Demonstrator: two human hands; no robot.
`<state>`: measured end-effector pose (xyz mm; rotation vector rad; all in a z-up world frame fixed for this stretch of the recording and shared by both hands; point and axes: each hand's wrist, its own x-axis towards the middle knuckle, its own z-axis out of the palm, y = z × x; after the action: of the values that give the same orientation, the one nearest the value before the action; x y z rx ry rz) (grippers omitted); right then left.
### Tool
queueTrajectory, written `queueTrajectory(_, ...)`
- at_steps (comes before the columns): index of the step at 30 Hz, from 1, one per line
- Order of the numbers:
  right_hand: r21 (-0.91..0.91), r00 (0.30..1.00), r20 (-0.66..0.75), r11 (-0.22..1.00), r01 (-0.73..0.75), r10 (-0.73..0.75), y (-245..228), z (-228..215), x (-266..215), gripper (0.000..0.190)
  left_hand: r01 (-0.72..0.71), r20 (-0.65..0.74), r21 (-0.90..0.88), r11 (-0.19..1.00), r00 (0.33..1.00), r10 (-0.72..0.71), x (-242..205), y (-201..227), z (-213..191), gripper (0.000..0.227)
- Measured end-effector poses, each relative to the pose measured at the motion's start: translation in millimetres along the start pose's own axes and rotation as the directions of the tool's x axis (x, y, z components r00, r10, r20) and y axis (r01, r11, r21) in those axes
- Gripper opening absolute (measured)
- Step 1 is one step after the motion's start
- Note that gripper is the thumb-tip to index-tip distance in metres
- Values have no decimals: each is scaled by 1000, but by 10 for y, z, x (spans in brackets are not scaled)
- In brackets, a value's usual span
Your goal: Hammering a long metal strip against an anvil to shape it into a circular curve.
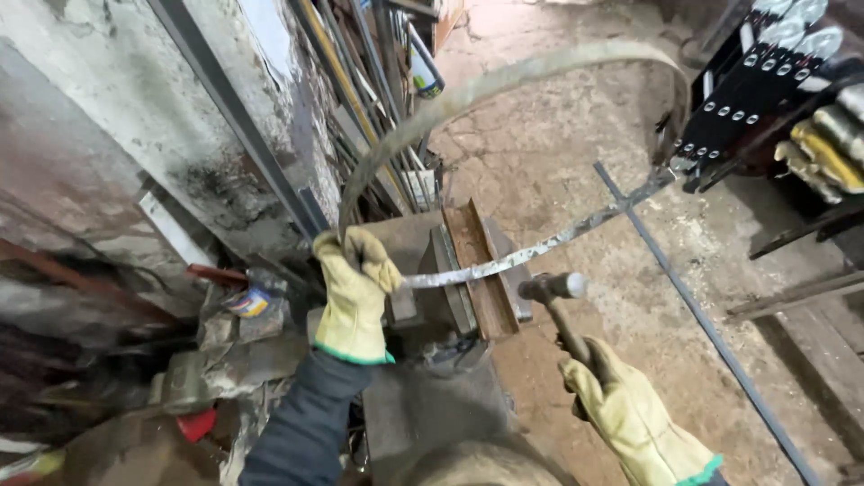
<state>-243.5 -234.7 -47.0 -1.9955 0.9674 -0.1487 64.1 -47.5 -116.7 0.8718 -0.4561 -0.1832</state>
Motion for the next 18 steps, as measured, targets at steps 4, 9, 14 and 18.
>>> queueTrajectory(4, -80, 997, 68, 996, 51, -45, -178, 129, 69, 37, -1, 124, 18, 1000, 992, -1, -218, 183, 45, 88)
queueTrajectory(9, -353, 989, 88, 925, 144, -121, -485, 158, 323, 35, 128, -45, 168, 977, 991, -122, -140, 596, 462, 78)
queueTrajectory(14, -87, 981, 27, 977, 195, -193, -587, 55, 247, 37, 146, 101, -4, 989, 984, -145, -136, 235, 69, 87)
queueTrajectory(18, -208, 962, -116, 953, 221, -248, -113, 245, 483, 35, 103, 64, 70, 992, 992, -107, -147, 479, 314, 84)
